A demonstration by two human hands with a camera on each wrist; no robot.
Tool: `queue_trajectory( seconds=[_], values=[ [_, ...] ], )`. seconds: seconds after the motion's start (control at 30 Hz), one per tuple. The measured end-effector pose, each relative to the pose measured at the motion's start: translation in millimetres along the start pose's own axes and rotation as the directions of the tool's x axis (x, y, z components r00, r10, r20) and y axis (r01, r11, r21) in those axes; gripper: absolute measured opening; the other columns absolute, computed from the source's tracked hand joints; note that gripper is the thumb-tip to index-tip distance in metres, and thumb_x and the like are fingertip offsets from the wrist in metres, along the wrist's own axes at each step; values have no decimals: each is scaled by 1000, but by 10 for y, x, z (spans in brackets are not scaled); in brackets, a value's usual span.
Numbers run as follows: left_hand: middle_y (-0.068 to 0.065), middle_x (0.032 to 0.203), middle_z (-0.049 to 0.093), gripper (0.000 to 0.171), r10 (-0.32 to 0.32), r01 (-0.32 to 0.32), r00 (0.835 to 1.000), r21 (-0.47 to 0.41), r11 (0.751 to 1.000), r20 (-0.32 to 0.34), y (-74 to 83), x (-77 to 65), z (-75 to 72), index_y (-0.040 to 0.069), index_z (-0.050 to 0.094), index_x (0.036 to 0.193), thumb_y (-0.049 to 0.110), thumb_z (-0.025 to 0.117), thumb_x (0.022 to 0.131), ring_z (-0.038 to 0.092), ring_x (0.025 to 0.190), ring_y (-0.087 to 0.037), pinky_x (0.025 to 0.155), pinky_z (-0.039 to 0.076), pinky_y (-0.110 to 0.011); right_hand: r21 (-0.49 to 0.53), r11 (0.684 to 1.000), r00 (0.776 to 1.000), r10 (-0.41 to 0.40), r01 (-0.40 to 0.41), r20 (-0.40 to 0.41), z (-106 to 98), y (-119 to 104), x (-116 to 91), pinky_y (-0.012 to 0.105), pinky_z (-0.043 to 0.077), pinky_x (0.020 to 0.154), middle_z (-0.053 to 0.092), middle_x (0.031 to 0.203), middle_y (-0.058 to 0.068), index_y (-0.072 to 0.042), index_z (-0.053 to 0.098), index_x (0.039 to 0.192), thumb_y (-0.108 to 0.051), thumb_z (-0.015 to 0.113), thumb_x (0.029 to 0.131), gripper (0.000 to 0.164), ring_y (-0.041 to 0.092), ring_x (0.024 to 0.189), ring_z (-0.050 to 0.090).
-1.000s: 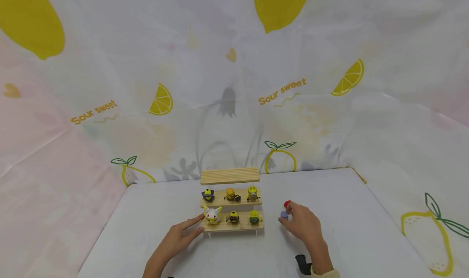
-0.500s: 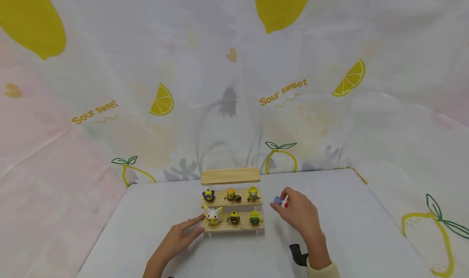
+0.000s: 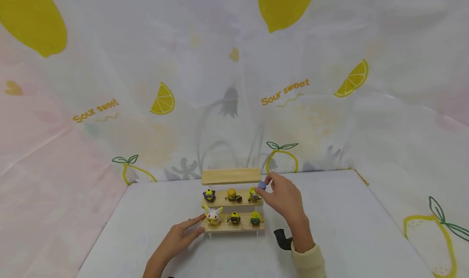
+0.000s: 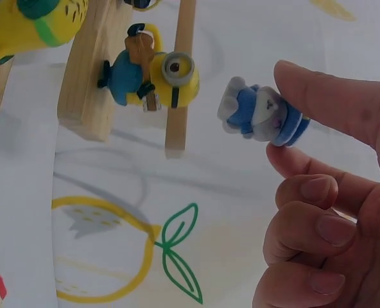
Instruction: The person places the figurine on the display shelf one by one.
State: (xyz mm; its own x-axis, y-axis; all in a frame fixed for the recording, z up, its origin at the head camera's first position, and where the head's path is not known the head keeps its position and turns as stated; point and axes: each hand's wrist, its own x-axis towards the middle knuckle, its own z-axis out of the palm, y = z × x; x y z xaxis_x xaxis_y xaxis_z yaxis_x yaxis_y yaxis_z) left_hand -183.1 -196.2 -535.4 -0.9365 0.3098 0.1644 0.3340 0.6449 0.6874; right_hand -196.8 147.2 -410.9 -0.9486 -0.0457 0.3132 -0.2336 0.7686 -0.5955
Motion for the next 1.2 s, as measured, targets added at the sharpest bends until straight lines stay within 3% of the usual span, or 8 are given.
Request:
queue_trajectory(
  seconds=[0.33,0.5,0.8,1.2],
  values=[
    [0,130,63,46,19,-19,1000,1,1000,-3,-3,24,10,24,64,134,47,63,94,58,121,-33,105,41,-56,9,994,994,-106,106,9,176,-214,264,25,22,44,39,62,-3,-16,60,92,-37,79,85,30,12,48,29],
    [1,129,64,46,25,-25,1000,5,1000,-2,-20,23,16,23,64,133,47,63,94,59,121,-31,105,41,-54,12,994,993,-113,112,39,253,-332,400,25,20,43,38,60,-3,-18,59,93,-41,76,87,29,12,47,26],
    [1,132,63,48,-18,18,1000,2,1000,19,-15,17,-8,28,63,135,52,62,93,56,124,-32,107,40,-55,53,980,979,-194,191,65,377,-584,638,25,20,41,38,59,-2,-15,59,92,-41,74,89,30,12,45,27],
    [3,132,62,48,3,-3,1000,-15,1000,23,-40,-2,6,27,63,135,51,62,93,57,123,-27,108,39,-53,12,989,967,-147,148,207,643,-850,903,25,24,41,43,64,-1,-15,57,92,-45,71,90,33,13,49,32]
  ],
)
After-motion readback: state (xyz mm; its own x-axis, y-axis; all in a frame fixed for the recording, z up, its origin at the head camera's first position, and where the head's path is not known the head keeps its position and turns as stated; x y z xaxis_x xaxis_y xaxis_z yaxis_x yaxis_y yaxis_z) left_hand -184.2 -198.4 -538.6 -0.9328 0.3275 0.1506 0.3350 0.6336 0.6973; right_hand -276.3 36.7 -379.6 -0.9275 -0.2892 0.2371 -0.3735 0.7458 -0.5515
